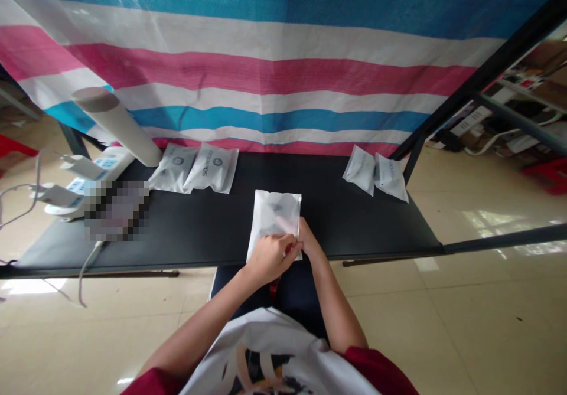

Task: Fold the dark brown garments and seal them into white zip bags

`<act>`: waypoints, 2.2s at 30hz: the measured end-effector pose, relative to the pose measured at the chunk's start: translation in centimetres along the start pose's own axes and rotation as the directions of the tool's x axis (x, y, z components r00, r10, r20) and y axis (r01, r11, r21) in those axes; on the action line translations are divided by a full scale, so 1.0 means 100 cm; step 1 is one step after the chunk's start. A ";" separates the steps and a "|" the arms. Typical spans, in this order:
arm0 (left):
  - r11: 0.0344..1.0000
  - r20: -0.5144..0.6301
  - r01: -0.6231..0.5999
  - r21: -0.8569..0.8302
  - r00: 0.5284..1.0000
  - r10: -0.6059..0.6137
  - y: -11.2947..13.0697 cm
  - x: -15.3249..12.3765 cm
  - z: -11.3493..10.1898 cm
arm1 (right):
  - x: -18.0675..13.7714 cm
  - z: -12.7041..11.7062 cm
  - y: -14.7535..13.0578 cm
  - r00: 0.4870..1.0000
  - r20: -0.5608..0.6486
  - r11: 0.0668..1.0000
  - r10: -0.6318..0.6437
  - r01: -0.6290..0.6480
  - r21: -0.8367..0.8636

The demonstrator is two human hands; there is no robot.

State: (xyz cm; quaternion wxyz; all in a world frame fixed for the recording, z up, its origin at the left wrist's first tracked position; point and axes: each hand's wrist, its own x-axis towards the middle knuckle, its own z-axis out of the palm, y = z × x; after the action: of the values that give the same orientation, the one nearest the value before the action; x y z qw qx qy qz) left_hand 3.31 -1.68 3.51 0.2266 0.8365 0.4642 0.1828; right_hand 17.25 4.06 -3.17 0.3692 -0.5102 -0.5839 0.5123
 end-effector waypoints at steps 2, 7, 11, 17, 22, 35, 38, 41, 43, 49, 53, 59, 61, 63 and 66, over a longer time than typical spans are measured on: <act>1.000 -0.062 0.007 -0.011 0.998 -0.008 -0.003 0.002 -0.006 | -0.009 -0.010 -0.007 1.000 0.009 0.999 -0.024 0.024 0.023; 0.998 -0.259 0.051 0.044 0.965 -0.038 -0.023 0.032 -0.027 | -0.014 -0.044 -0.009 0.945 -0.323 0.999 0.044 -0.035 0.034; 0.990 -0.280 0.098 0.100 0.958 -0.066 -0.044 0.087 -0.029 | 0.012 -0.055 -0.001 0.916 -0.396 0.997 0.060 -0.075 -0.021; 0.977 0.030 0.181 0.108 0.982 -0.186 -0.061 0.136 -0.012 | 0.046 -0.044 -0.009 0.939 -0.338 0.964 -0.057 -0.037 -0.263; 0.969 -0.006 0.237 0.069 0.971 -0.238 -0.072 0.134 -0.008 | 0.039 -0.038 -0.017 0.951 -0.299 0.962 -0.080 -0.004 -0.272; 0.949 -0.092 0.315 -0.001 0.945 -0.314 -0.085 0.140 -0.017 | -0.095 -0.002 -0.002 0.970 -0.047 0.966 0.238 -0.231 0.120; 0.971 -0.086 0.220 -0.091 0.970 -0.228 -0.066 0.137 -0.008 | -0.089 -0.010 -0.007 0.973 -0.047 0.959 0.225 -0.212 0.187; 0.976 -0.220 0.039 -0.214 0.972 -0.088 -0.055 0.128 -0.003 | -0.077 -0.028 -0.008 0.989 -0.079 0.989 0.128 -0.121 0.088; 0.976 -0.339 -0.027 -0.216 0.940 -0.049 -0.059 0.115 -0.002 | -0.072 -0.047 -0.008 0.986 -0.140 0.996 0.087 -0.088 0.004; 0.965 -0.350 0.092 -0.248 0.920 -0.177 -0.113 0.064 -0.005 | -0.051 -0.139 -0.012 0.897 -0.443 0.997 0.009 0.028 0.077; 0.972 -0.321 0.138 -0.189 0.927 -0.194 -0.132 0.047 -0.001 | -0.008 -0.211 -0.028 0.682 -0.729 0.937 0.065 0.209 0.280; 0.990 -0.285 0.117 -0.072 0.949 -0.133 -0.124 0.047 -0.001 | 0.059 -0.269 -0.029 0.492 -0.854 0.876 0.168 0.324 0.359; 0.993 -0.278 0.109 -0.047 0.953 -0.118 -0.123 0.047 -0.003 | 0.071 -0.267 -0.017 0.495 -0.817 0.867 0.294 0.222 0.446; 0.994 -0.264 0.105 -0.014 0.959 -0.105 -0.122 0.047 -0.004 | 0.075 -0.260 -0.002 0.528 -0.756 0.848 0.387 0.118 0.516; 0.994 -0.247 0.104 0.033 0.965 -0.093 -0.120 0.046 -0.003 | 0.070 -0.251 0.013 0.568 -0.703 0.835 0.428 0.049 0.548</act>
State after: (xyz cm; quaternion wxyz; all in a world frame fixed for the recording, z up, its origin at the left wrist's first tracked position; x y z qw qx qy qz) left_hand -2.89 7.93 -2.35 0.1572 0.7883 0.5338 0.2625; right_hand 40.01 16.34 -0.02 0.6527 -0.6302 -0.1343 0.3984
